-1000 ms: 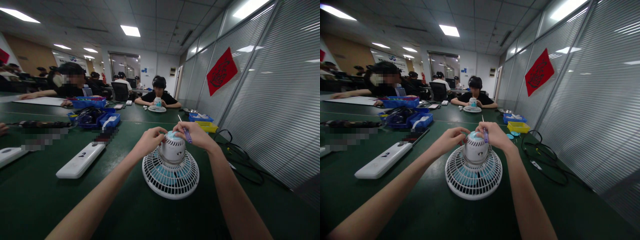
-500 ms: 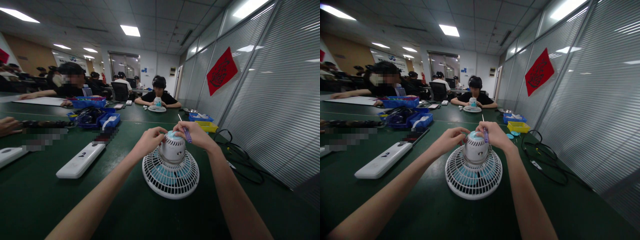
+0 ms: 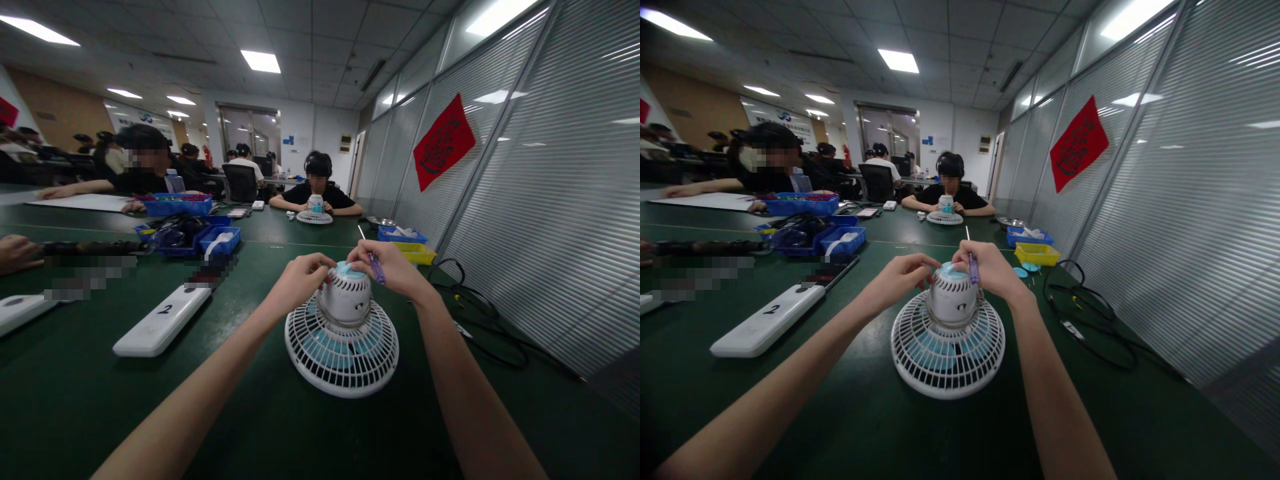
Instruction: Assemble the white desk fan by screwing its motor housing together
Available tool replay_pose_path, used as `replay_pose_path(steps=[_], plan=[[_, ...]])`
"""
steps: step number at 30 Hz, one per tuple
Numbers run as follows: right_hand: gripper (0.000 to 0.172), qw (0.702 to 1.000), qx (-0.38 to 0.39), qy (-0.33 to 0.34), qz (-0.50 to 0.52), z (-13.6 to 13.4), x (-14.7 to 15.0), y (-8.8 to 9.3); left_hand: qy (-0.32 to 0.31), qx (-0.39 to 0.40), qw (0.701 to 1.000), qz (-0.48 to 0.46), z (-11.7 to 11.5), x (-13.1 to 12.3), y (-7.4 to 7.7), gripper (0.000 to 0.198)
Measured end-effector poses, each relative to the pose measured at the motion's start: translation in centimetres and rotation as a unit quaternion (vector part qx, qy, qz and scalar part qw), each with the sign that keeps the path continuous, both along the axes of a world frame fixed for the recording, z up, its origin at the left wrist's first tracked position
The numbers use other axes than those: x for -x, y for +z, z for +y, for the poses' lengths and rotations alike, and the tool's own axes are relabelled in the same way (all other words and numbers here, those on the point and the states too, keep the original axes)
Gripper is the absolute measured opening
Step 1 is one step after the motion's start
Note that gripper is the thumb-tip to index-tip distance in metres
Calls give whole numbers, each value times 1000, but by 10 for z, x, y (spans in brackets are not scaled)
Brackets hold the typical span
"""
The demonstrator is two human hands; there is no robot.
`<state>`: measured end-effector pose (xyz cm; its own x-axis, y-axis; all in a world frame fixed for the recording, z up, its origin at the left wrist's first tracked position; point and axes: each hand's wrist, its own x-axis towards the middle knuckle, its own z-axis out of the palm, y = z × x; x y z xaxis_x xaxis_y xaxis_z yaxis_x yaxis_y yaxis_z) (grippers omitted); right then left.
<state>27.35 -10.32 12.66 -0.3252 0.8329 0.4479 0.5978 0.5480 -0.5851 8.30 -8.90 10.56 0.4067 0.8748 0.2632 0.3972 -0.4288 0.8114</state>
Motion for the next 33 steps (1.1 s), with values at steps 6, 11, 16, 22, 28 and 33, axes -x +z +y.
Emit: replay_pose_path(steps=[6,11,16,22,28,33], plan=[[31,1000,-15,0,8,4,-1,-3,-8,10,1000,-10,1,0,-1,28],[31,999,-15,14,25,6,-3,-5,-9,10,1000,-8,3,0,-1,27],[32,999,-13,22,33,7,-3,-6,-13,3,1000,-8,4,1,-3,29],[33,997,-11,42,58,11,-6,-9,-13,-1,1000,-1,3,1,-2,29],[33,996,-9,57,73,13,-7,-10,-14,4,1000,-3,2,1,-1,31],[34,996,-3,59,74,13,-7,-10,-19,0,1000,4,3,1,-2,29]])
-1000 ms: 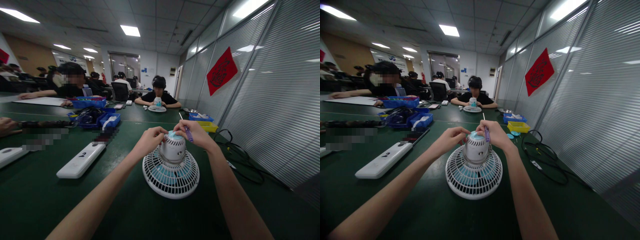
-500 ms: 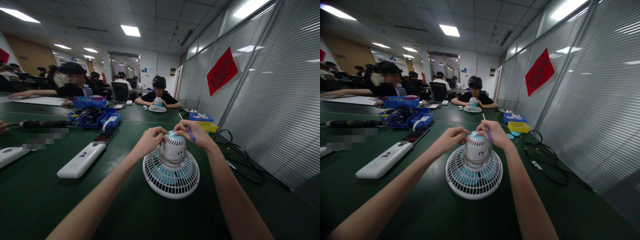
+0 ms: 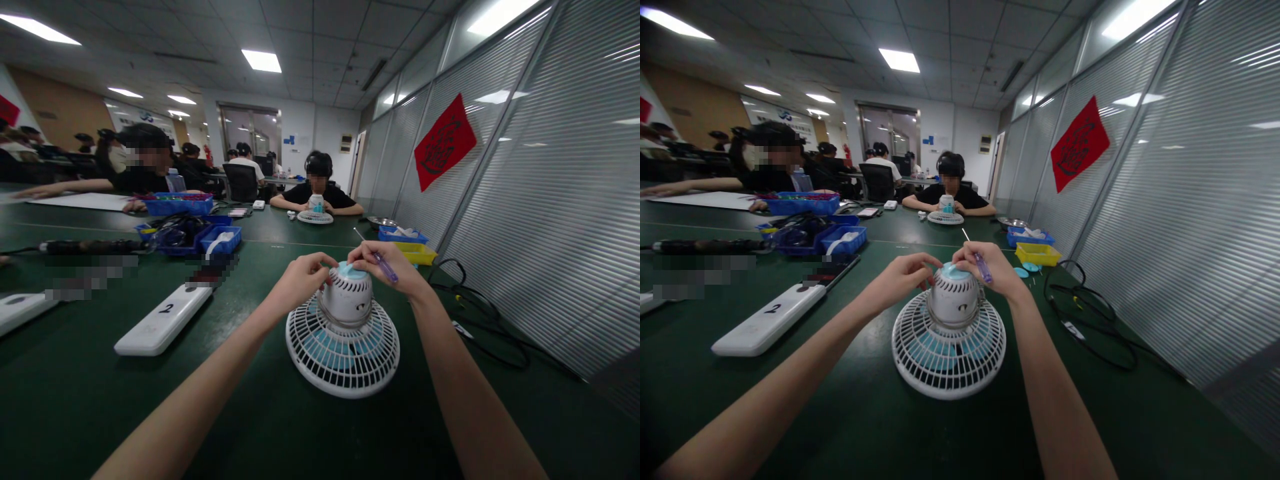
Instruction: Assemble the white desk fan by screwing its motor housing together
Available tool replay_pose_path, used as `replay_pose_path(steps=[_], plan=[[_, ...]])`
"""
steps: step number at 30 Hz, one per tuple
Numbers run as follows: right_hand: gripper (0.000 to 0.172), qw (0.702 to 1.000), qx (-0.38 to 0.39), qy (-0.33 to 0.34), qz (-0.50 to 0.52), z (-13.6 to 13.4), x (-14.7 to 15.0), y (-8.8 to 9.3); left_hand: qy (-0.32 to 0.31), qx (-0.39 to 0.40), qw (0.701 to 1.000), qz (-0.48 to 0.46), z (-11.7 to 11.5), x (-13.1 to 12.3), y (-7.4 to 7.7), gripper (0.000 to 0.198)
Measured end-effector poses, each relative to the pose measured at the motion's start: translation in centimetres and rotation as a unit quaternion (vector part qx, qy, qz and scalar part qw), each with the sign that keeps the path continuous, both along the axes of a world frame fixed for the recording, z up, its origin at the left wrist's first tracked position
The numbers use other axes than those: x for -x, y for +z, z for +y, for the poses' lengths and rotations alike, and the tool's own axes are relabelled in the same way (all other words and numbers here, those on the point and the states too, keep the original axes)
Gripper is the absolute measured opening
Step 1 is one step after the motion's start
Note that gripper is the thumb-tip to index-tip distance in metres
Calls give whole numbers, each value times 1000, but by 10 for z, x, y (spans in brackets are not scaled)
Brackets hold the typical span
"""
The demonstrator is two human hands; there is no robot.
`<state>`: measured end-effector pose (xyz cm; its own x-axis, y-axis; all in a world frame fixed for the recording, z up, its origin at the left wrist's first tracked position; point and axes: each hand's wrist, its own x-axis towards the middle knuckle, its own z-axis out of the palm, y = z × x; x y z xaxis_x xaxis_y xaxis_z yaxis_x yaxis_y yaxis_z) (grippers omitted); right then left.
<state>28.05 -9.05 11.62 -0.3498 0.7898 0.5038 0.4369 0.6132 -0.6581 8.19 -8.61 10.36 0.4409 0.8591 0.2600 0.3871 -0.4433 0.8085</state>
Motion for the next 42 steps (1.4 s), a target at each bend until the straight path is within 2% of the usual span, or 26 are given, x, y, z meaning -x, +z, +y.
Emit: replay_pose_path(steps=[11,24,35,42], plan=[[39,997,16,16,77,11,-4,-13,-10,-14,1000,16,-2,1,-1,29],[44,989,41,13,141,10,0,-16,-18,-12,999,26,-4,1,1,36],[47,994,14,7,111,1,2,-2,-20,-22,999,17,-2,1,-2,38],[49,995,5,-6,100,4,3,-5,-20,-11,1000,7,-1,-1,-4,40]])
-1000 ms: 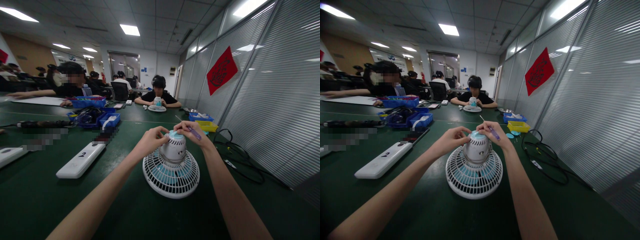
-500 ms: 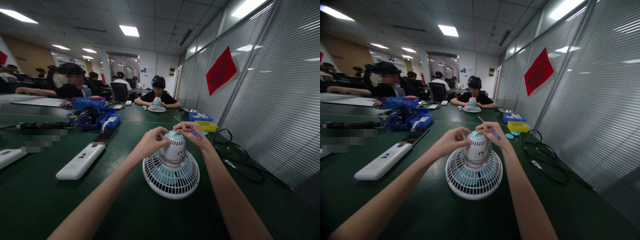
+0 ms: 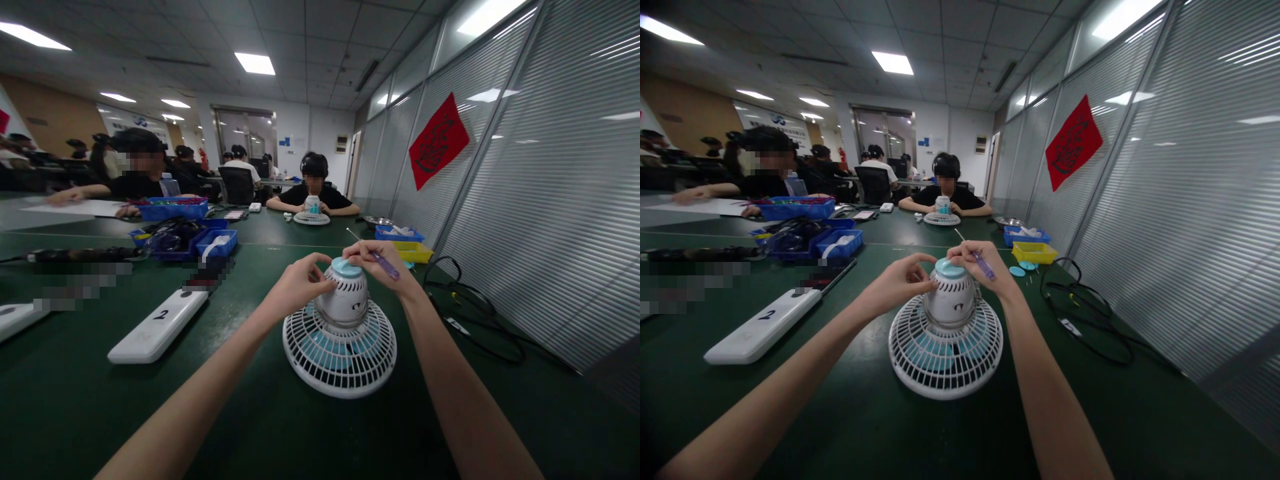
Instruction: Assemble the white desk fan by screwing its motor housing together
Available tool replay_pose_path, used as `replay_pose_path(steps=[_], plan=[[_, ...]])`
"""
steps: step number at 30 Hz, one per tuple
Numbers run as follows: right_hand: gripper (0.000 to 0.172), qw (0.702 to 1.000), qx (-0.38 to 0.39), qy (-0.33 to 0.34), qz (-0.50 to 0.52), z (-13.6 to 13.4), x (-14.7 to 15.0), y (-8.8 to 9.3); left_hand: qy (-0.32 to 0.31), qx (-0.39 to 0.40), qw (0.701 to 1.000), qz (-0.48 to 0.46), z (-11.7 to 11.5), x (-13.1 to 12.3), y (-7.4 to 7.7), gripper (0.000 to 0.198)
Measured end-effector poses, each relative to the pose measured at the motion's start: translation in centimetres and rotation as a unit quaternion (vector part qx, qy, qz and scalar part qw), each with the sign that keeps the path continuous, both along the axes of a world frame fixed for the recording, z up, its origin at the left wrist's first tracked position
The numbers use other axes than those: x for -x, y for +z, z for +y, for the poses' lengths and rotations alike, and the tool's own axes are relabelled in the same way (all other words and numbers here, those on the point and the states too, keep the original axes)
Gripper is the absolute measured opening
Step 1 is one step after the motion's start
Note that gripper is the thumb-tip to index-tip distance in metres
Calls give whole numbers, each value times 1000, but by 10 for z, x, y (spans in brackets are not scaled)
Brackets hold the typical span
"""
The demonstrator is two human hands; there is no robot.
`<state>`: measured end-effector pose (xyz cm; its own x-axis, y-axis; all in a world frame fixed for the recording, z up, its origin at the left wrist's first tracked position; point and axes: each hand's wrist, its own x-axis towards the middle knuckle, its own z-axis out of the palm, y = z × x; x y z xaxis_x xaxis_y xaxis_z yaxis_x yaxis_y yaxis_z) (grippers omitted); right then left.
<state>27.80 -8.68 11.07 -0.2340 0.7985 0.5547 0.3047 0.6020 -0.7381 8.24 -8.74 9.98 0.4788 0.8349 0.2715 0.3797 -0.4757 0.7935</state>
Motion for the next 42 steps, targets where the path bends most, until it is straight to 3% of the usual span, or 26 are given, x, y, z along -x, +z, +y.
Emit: replay_pose_path(steps=[42], plan=[[41,997,-14,-9,-78,-2,-4,3,-9,5,1000,6,-1,0,2,41]])
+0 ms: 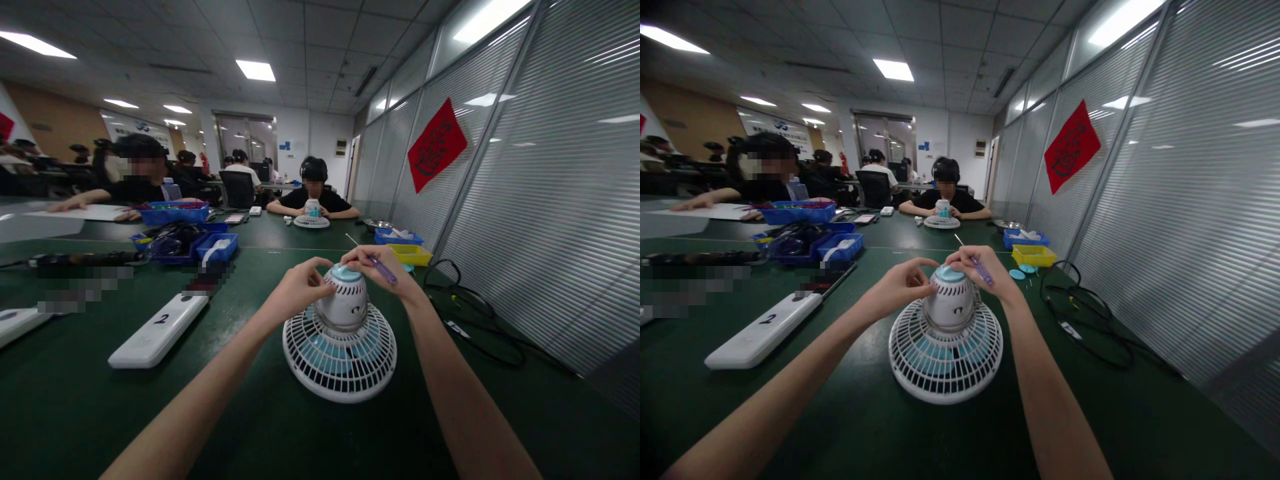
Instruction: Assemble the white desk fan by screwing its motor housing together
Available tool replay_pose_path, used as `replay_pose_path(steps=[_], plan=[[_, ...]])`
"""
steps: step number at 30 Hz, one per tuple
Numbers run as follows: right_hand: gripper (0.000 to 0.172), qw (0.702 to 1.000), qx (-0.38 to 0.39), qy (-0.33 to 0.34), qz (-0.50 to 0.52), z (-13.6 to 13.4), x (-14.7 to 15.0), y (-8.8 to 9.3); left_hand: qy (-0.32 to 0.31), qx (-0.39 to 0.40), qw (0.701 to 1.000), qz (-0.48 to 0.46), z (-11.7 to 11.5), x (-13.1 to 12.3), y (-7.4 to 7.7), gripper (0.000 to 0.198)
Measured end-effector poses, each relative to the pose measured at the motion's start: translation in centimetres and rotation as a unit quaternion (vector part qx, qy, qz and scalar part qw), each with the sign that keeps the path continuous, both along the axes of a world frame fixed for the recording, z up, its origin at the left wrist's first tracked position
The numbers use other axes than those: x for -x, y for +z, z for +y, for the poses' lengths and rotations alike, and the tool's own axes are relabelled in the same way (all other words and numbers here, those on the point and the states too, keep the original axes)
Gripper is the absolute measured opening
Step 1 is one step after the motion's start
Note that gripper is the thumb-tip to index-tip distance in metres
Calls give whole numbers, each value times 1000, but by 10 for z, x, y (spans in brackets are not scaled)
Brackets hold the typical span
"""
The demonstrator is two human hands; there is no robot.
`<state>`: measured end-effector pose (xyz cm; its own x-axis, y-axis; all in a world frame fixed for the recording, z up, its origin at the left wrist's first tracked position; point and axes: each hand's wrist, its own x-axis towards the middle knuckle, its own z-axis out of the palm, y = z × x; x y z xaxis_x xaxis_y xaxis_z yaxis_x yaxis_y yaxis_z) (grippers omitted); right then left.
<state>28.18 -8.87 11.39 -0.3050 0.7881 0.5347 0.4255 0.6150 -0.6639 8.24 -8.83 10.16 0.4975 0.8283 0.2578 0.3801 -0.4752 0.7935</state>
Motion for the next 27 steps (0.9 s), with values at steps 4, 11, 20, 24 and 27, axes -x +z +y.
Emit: replay_pose_path(steps=[4,11,20,24,27], plan=[[40,1000,18,13,-8,0,-1,-1,3,9,1000,2,1,0,0,46],[35,998,31,37,-46,-3,-2,3,-3,17,999,26,3,4,2,44],[35,993,-82,-61,56,-15,-3,19,-8,48,997,62,7,6,3,51],[36,963,-203,-174,-30,-25,6,13,-24,74,995,70,12,7,-1,54],[30,909,-353,-165,-148,-48,13,-14,-43,84,994,59,15,7,-6,54]])
